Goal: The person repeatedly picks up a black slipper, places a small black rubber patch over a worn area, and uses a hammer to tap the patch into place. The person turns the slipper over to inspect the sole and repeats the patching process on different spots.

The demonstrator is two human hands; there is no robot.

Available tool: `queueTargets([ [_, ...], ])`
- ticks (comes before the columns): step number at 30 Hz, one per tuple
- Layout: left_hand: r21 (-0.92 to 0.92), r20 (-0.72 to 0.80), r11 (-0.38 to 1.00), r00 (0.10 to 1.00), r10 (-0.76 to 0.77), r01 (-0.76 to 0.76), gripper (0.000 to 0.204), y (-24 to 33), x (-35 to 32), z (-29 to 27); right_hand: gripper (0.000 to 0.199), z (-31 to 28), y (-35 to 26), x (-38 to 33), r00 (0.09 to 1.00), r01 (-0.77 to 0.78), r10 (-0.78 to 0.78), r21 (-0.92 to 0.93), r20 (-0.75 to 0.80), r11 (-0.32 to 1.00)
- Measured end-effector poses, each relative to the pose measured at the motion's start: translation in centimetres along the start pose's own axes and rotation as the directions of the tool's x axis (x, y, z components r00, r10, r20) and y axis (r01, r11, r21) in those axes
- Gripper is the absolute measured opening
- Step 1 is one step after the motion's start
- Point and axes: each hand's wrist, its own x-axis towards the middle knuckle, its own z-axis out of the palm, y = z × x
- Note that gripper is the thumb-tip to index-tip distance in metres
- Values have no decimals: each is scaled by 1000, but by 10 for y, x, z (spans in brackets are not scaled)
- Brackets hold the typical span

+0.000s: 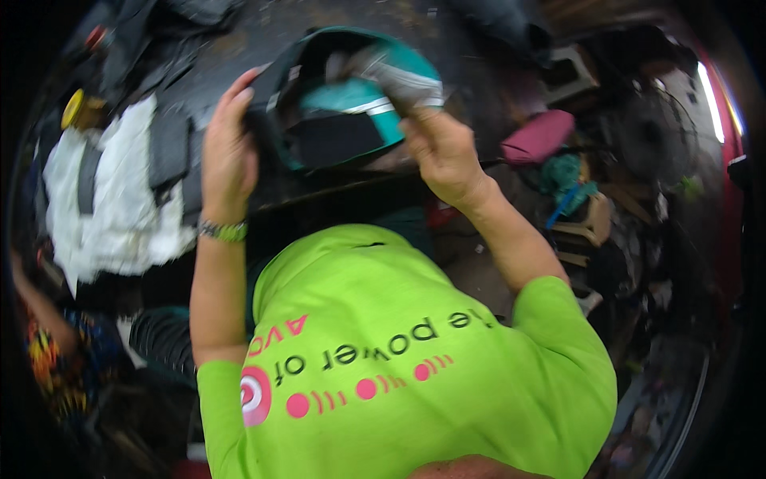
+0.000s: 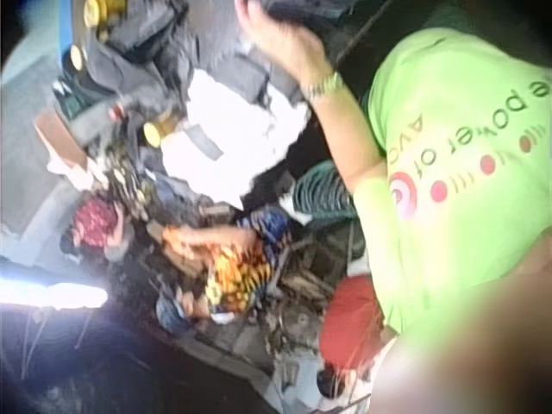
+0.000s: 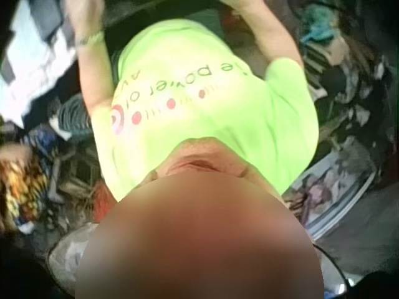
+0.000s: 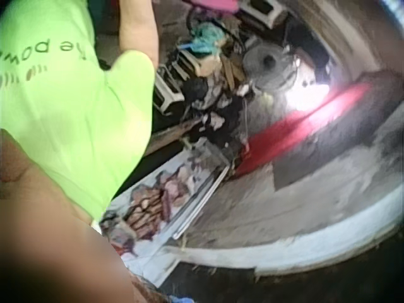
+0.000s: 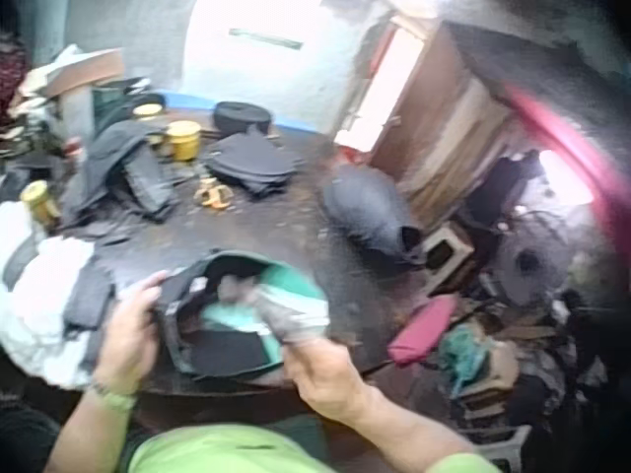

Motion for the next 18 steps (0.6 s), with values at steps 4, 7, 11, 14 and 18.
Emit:
queueTargets([
  [4,45,-7,999,1000,15,-15,34,3,-3,6,46,8,-14,-5,974,-179,179,-7,140,984],
  [7,-38,29,999,999,-21,22,34,4,-3,8,48,9,-15,-9,997,54,-31,342,-74,938],
  [11,-107,26,994,1000,-15,17,34,-4,-1,5,44,15,-20,-12,892,-211,257,-161,372,964],
  [14,-153,14,987,999,-40,41,31,-7,1,1,44,16,-21,-8,985,-113,101,75,142,991],
  [18,-142,9,990,1000,20,-19,28,-13,6,0,43,19,-13,-2,908,-144,206,-192,364,971],
])
